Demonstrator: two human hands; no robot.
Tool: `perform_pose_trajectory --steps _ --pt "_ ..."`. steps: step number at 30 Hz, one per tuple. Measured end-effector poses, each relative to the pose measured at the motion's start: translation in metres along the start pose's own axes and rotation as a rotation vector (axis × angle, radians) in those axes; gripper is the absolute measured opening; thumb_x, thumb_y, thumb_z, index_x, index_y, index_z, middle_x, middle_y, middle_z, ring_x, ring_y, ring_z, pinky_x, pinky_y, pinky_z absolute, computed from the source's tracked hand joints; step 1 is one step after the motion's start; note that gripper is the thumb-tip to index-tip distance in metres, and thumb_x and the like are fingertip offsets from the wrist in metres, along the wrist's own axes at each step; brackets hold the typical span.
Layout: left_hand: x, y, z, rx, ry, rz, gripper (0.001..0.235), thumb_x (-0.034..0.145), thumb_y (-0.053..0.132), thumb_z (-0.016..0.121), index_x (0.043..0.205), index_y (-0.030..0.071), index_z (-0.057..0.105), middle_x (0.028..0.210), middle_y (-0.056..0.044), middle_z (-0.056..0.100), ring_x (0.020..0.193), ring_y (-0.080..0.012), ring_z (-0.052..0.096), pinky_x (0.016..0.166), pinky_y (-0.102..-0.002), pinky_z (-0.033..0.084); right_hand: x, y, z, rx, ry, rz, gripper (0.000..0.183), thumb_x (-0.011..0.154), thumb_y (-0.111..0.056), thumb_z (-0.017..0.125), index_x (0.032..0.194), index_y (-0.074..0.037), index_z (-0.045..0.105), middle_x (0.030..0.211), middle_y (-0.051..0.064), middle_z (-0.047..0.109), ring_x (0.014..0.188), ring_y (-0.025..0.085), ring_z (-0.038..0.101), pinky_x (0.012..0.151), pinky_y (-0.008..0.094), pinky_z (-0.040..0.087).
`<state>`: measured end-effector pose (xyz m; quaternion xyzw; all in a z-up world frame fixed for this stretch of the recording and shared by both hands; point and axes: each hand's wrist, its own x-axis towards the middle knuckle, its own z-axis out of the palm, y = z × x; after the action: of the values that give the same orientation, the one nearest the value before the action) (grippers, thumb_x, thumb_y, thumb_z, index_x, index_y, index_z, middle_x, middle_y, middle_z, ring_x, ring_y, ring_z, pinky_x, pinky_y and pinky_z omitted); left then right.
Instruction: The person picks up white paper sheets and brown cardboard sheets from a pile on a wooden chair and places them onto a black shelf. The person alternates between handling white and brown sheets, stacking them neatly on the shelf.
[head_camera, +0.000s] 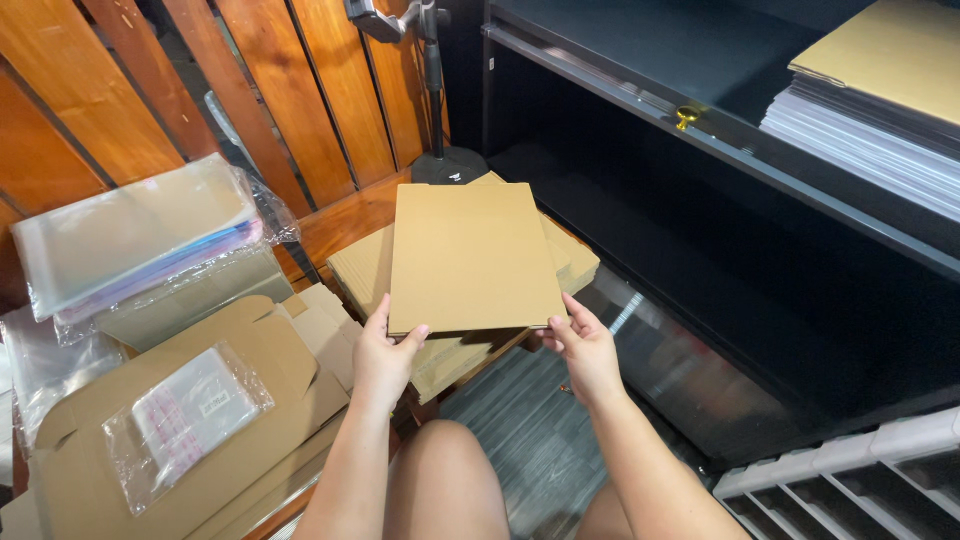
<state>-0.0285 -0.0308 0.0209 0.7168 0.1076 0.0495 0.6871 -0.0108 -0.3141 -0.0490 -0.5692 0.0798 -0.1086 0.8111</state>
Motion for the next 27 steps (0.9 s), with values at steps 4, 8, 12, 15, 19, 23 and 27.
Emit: perform_pose_trajectory --steps 4,8,12,15,19,23,27 --pt "-0.007 0.014 -0.001 -0.019 -0.003 0.002 0.083 0.088 0.0 0.077 0.159 -0.002 0.034 0.152 -0.028 0.051 0.11 -0.0273 0.072 0.086 -0.033 0.066 0.003 -0.007 -0.004 -0.018 -0.005 -0.004 0.054 0.099 0.001 0.064 0.151 -0.004 0.052 0.097 0.015 0.074 0.086 0.027 0.077 0.078 0.033 0.066" --pt "-0.013 0.027 0.0 -0.041 0.003 0.059 0.08 0.088 -0.001 0.076 0.158 -0.004 0.036 0.148 -0.029 0.054 0.111 -0.0308 0.071 0.087 -0.037 0.065 -0.003 -0.029 0.004 -0.027 -0.015 -0.029 0.053 0.098 0.002 0.065 0.15 -0.005 0.054 0.096 0.016 0.074 0.085 0.027 0.078 0.078 0.033 0.066" --pt "-0.011 0.036 0.003 -0.116 -0.007 0.173 0.084 0.086 -0.002 0.077 0.157 -0.009 0.032 0.149 -0.033 0.051 0.117 -0.0323 0.065 0.089 -0.043 0.062 0.007 -0.051 0.003 -0.029 -0.032 -0.086 0.053 0.097 0.003 0.065 0.149 -0.006 0.055 0.095 0.016 0.074 0.084 0.027 0.078 0.075 0.033 0.067" --pt "-0.019 0.068 0.015 -0.138 -0.008 0.243 0.083 0.085 0.0 0.079 0.156 -0.008 0.036 0.146 -0.031 0.056 0.113 -0.0326 0.068 0.083 -0.04 0.064 -0.004 -0.103 0.017 -0.093 -0.064 -0.142 0.054 0.097 0.003 0.065 0.149 -0.002 0.054 0.1 0.021 0.075 0.083 0.027 0.078 0.074 0.031 0.066" --pt "-0.031 0.103 0.024 -0.111 -0.023 0.276 0.082 0.086 0.003 0.079 0.156 -0.006 0.037 0.144 -0.028 0.059 0.111 -0.0291 0.069 0.08 -0.038 0.064 0.005 -0.149 0.001 -0.155 -0.055 -0.24 0.055 0.096 0.004 0.066 0.149 -0.001 0.053 0.1 0.023 0.075 0.082 0.028 0.077 0.073 0.032 0.066" --pt "-0.034 0.139 0.047 -0.113 -0.075 0.33 0.085 0.085 0.007 0.081 0.156 -0.005 0.037 0.144 -0.026 0.059 0.108 -0.0248 0.069 0.079 -0.034 0.064 -0.006 -0.213 0.0 -0.244 -0.046 -0.367 0.059 0.092 0.003 0.071 0.148 0.001 0.053 0.101 0.023 0.075 0.081 0.026 0.077 0.072 0.032 0.067" --pt "-0.039 0.185 0.078 -0.063 -0.108 0.387 0.08 0.085 0.009 0.084 0.151 -0.007 0.043 0.138 -0.026 0.063 0.111 -0.0299 0.072 0.075 -0.032 0.067 -0.007 -0.265 -0.018 -0.352 -0.005 -0.468 0.074 0.081 0.006 0.082 0.148 0.004 0.051 0.107 0.023 0.075 0.085 0.02 0.076 0.073 0.029 0.066"
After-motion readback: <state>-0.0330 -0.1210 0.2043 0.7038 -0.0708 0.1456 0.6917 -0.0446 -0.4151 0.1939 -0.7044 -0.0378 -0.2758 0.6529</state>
